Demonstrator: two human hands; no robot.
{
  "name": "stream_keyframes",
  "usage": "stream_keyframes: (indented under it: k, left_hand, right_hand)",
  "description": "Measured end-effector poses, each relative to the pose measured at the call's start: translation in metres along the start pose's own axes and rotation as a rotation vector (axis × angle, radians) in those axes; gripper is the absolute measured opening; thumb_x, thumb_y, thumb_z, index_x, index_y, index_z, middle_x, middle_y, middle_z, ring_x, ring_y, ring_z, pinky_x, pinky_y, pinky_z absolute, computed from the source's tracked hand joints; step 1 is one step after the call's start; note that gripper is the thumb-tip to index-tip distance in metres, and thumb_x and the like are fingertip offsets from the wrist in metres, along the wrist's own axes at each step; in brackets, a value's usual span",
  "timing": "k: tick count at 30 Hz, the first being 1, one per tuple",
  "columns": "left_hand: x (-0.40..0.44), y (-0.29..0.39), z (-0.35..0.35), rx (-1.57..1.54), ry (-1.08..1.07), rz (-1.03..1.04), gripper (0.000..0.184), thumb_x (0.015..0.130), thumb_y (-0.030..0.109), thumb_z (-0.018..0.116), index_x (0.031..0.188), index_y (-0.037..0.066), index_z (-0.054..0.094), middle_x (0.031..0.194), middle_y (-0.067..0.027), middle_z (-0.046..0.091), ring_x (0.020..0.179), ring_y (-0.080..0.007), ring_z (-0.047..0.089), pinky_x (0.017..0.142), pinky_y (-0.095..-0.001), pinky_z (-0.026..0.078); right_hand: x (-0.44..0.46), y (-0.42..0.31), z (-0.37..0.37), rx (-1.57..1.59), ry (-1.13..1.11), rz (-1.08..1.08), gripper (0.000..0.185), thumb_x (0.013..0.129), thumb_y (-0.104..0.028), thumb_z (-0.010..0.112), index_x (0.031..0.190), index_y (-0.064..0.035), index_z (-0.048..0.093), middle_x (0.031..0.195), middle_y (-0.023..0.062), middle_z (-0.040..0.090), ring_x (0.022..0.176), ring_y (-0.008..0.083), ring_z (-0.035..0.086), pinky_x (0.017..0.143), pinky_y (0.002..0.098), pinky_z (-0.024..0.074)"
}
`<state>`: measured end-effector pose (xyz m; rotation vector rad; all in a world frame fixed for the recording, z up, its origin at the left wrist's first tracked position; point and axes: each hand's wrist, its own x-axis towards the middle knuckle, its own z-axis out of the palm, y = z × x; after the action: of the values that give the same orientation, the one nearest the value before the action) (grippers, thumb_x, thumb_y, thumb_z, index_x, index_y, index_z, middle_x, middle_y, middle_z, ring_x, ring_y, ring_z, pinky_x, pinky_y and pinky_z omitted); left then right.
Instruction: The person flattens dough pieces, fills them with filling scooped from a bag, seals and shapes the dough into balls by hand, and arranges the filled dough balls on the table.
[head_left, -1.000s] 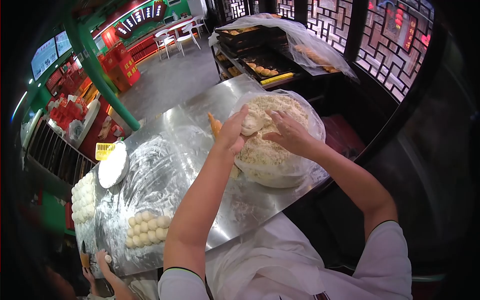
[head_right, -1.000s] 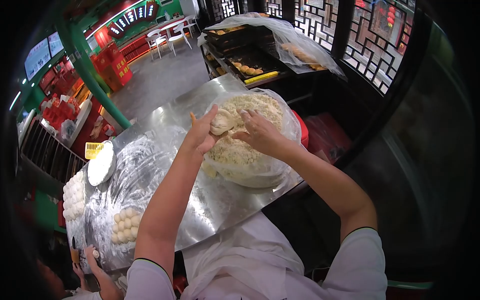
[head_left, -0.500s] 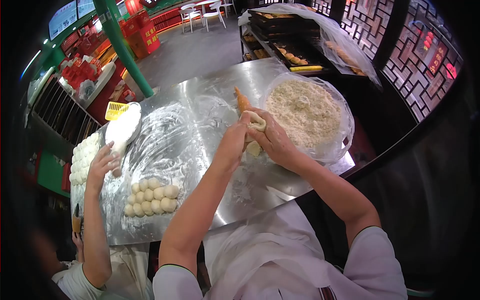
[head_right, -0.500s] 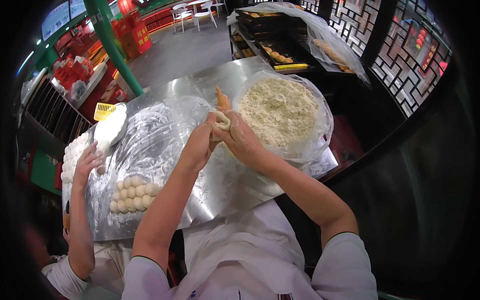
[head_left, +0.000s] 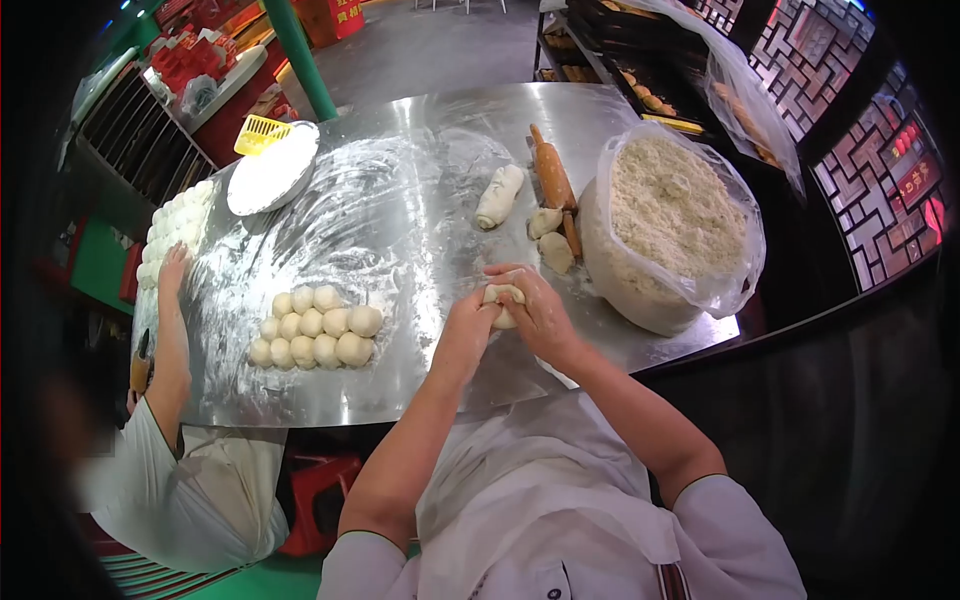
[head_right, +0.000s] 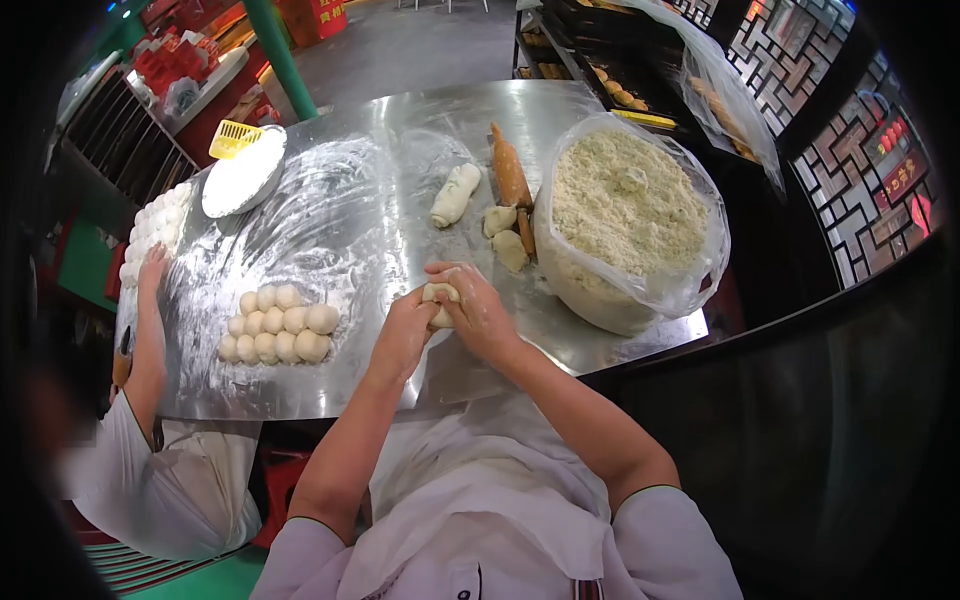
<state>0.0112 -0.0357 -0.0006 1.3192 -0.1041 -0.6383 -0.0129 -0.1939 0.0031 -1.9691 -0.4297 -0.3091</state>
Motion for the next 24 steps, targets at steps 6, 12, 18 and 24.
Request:
stream_keyframes:
  k: [6, 12, 18, 24]
  left_hand:
    - [0.007, -0.020, -0.010, -0.545, -0.074, -0.104, 0.032, 0.099, 0.012, 0.044, 0.122, -0.006, 0.058, 0.111, -0.0100, 0.066, 0.095, -0.0154, 0.065, 0.088, -0.0321, 0.052]
    - [0.008, -0.034, -0.003, -0.678, -0.059, -0.047, 0.029, 0.104, 0.021, 0.042, 0.117, -0.001, 0.057, 0.105, -0.0054, 0.065, 0.084, -0.0126, 0.062, 0.083, -0.0319, 0.050]
    - [-0.013, 0.009, 0.029, -0.601, 0.142, -0.050, 0.057, 0.106, 0.053, 0.039, 0.122, 0.000, 0.055, 0.106, -0.0071, 0.064, 0.094, -0.0159, 0.062, 0.091, -0.0334, 0.048]
    - [-0.015, -0.002, 0.019, -0.495, -0.144, -0.172, 0.069, 0.104, 0.062, 0.034, 0.127, 0.000, 0.055, 0.122, -0.0123, 0.063, 0.108, -0.0225, 0.061, 0.100, -0.0385, 0.044]
  right_hand:
    - [-0.007, 0.013, -0.005, -0.189, -0.114, 0.010, 0.022, 0.095, -0.013, 0.057, 0.112, 0.0007, 0.059, 0.131, 0.0170, 0.058, 0.120, 0.0366, 0.055, 0.100, 0.0434, 0.0461]
    - [-0.002, -0.003, -0.007, -0.391, -0.213, -0.033, 0.033, 0.093, -0.018, 0.060, 0.120, 0.0007, 0.058, 0.132, 0.0187, 0.055, 0.126, 0.0376, 0.050, 0.102, 0.0459, 0.0452]
    - [-0.005, -0.010, 0.006, -0.415, -0.070, -0.106, 0.019, 0.093, -0.017, 0.061, 0.105, -0.0029, 0.059, 0.117, 0.0155, 0.060, 0.112, 0.0368, 0.057, 0.089, 0.0443, 0.0501]
    - [0.003, 0.006, -0.005, -0.421, -0.112, 0.123, 0.019, 0.093, -0.020, 0.064, 0.096, -0.0029, 0.056, 0.097, 0.0139, 0.062, 0.093, 0.0361, 0.061, 0.076, 0.0472, 0.0491]
